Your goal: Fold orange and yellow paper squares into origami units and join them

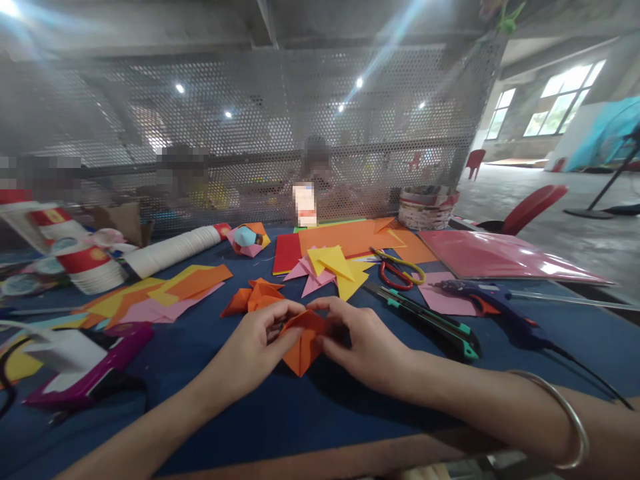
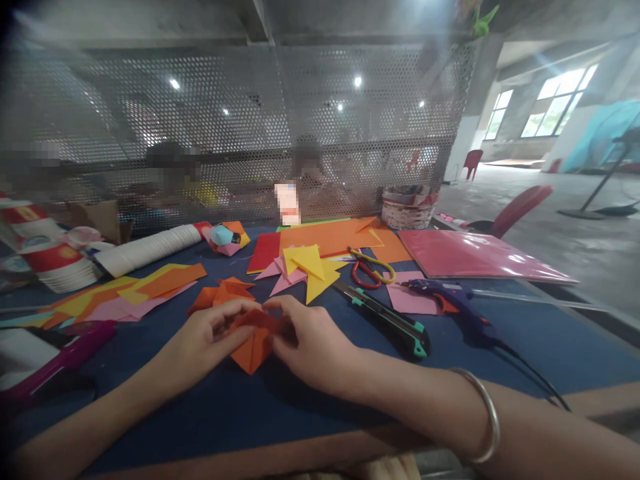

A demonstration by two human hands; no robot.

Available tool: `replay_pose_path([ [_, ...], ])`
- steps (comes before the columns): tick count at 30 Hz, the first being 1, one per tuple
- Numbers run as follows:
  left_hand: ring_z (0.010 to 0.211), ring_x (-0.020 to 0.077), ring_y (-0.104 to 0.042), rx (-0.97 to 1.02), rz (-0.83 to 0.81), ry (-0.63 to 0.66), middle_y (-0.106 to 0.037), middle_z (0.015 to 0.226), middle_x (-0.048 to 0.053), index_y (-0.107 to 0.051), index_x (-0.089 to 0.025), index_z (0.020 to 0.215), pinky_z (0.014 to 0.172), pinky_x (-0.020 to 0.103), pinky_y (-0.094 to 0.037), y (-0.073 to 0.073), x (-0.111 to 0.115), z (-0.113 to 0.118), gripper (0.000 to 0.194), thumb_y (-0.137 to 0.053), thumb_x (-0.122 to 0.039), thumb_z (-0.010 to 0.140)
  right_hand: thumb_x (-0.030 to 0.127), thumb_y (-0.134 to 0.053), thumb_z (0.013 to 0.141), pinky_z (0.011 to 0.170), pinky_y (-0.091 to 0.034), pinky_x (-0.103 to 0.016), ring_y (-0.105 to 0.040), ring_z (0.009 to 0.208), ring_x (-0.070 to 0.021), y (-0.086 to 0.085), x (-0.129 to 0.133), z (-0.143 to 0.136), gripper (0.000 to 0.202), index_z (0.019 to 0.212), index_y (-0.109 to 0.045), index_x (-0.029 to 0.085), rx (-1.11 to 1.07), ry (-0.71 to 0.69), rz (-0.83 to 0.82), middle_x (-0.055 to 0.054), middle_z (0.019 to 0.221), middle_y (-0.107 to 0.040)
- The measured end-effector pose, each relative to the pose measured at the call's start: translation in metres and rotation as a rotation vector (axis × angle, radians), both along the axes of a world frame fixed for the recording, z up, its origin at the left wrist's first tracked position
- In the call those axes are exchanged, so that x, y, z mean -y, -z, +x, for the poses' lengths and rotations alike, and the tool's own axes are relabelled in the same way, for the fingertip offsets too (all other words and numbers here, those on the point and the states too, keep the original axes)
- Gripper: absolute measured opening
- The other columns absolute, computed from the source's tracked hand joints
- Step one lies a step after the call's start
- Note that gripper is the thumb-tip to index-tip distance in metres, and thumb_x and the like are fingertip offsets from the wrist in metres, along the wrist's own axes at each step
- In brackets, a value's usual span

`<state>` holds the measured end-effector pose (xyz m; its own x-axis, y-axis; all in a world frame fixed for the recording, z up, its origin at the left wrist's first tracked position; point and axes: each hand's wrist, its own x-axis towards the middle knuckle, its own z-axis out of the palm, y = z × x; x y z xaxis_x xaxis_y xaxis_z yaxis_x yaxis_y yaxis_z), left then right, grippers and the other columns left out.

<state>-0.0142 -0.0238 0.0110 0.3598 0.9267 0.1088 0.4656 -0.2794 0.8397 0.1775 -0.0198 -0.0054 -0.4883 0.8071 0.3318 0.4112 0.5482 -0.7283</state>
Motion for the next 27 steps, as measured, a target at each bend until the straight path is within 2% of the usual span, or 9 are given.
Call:
replay_pose_path([
  [3,0.095,0.0182,-0.061,0.037,-0.004,0.016,-0.064,0.099,0.003,-0.057,-0.019,0.096,0.086,0.026,-0.046,0.003,-0.002,-0.001,0.017,-0.052,-0.027,0.082,0.008,-0.053,0.078,0.062,-0.042,-0.023,-0.06,0.068,-0.0125,0.0,0.001,0.0,0.046,0.122,-0.05,0.02,0.033,-0.021,0.031,0.002,0.08,-0.065],
  [9,0.087,0.0184,-0.062,0.072,-0.022,0.009,-0.063,0.083,0.001,-0.059,-0.018,0.088,0.078,0.026,-0.047,0.006,-0.003,-0.003,0.012,-0.055,-0.026,0.08,0.007,-0.052,0.078,0.063,-0.043,-0.023,-0.061,0.069,-0.0128,0.001,0.001,0.0,0.046,0.122,-0.049,0.019,0.058,-0.014,0.049,0.002,0.079,-0.063],
  [19,0.089,0.0204,-0.063,0.181,-0.157,-0.038,-0.066,0.087,0.003,-0.06,-0.016,0.084,0.082,0.03,-0.047,0.0,-0.005,-0.004,0.021,-0.066,-0.028,0.068,0.009,-0.051,0.083,0.068,-0.046,-0.024,-0.061,0.073,-0.0128,0.0,0.004,0.0,0.043,0.124,-0.045,0.02,0.051,-0.02,0.116,0.002,0.082,-0.063],
  [21,0.089,0.0198,-0.063,0.208,-0.186,-0.06,-0.067,0.086,0.002,-0.06,-0.017,0.084,0.082,0.029,-0.047,0.0,-0.007,-0.005,0.022,-0.066,-0.028,0.067,0.011,-0.051,0.084,0.072,-0.047,-0.026,-0.06,0.082,-0.0147,-0.004,0.005,0.001,0.042,0.124,-0.044,0.02,0.042,-0.015,0.149,-0.002,0.09,-0.062],
  [24,0.084,0.0174,-0.063,0.25,-0.222,-0.089,-0.067,0.086,0.001,-0.06,-0.017,0.086,0.078,0.027,-0.046,0.001,-0.008,-0.008,0.023,-0.066,-0.029,0.068,0.006,-0.05,0.079,0.087,-0.045,-0.033,-0.053,0.104,-0.0189,-0.009,0.006,0.004,0.041,0.118,-0.047,0.019,0.041,-0.037,0.279,-0.008,0.111,-0.055],
  [27,0.079,0.0154,-0.061,0.274,-0.252,-0.092,-0.066,0.083,0.0,-0.061,-0.017,0.087,0.074,0.026,-0.046,0.002,-0.008,-0.008,0.024,-0.067,-0.031,0.067,0.002,-0.051,0.077,0.093,-0.043,-0.036,-0.047,0.108,-0.0204,-0.01,0.004,0.006,0.036,0.108,-0.056,0.019,0.116,-0.073,0.484,-0.009,0.115,-0.049],
])
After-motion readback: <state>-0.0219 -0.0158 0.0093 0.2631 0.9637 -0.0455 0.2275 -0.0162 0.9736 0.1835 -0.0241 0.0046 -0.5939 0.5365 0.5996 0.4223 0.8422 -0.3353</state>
